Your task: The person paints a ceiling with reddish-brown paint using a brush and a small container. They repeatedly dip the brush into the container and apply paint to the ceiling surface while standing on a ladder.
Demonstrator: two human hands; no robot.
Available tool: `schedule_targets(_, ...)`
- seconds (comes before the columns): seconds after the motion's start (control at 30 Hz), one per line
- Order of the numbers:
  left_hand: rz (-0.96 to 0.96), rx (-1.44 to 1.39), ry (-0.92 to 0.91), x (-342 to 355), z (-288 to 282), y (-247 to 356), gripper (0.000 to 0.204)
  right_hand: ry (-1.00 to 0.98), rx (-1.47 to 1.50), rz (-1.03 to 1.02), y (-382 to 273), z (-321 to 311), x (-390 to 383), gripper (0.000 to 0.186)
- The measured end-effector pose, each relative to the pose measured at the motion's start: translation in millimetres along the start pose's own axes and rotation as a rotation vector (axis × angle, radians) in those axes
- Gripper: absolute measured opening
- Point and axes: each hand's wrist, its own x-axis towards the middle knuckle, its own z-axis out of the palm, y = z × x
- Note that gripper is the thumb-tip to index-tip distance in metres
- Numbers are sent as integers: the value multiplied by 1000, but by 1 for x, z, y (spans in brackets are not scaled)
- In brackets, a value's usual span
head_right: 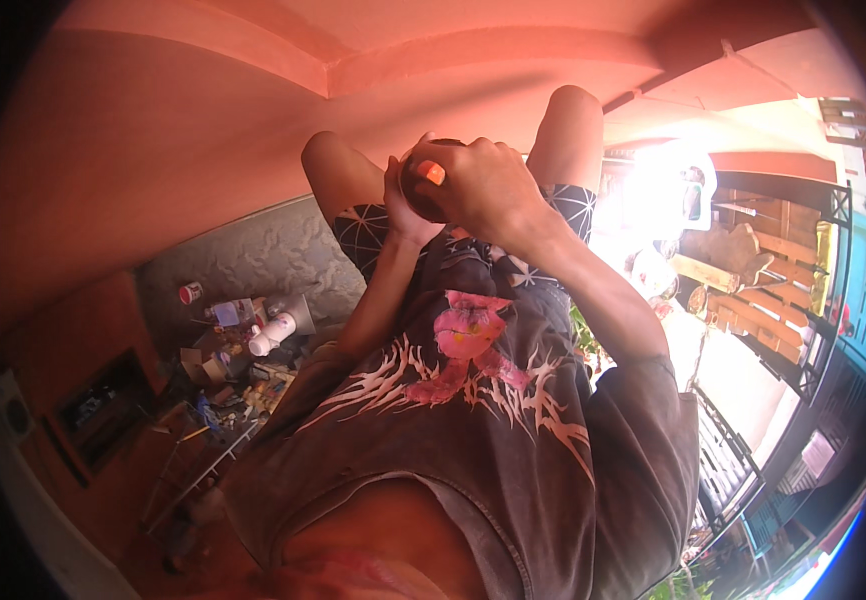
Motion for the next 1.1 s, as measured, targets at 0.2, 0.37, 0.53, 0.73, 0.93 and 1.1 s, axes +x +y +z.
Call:
schedule_targets(0.2, 9, 38, 31, 0, -2, -2, 69, 11, -148, -118, -6, 1, -3, 20)
schedule_targets(0.37, -20, -45, -15, 3, 0, -1, 72, 15, -114, -48, -3, -2, -4, 19)
schedule_targets(0.53, -22, -35, -35, 2, 9, -1, 75, 142, -30, -129, -6, -24, -11, 12)
schedule_targets(0.73, 27, 44, 72, 2, 15, -2, 75, 221, -88, -134, -8, -36, -12, 17)
schedule_targets(0.93, 10, 77, 107, 17, -2, -6, 67, 180, -327, -102, -6, -50, -5, 14)
schedule_targets(1.1, -32, 65, 41, 18, 2, -8, 61, 120, -412, -85, -14, -61, -2, 14)
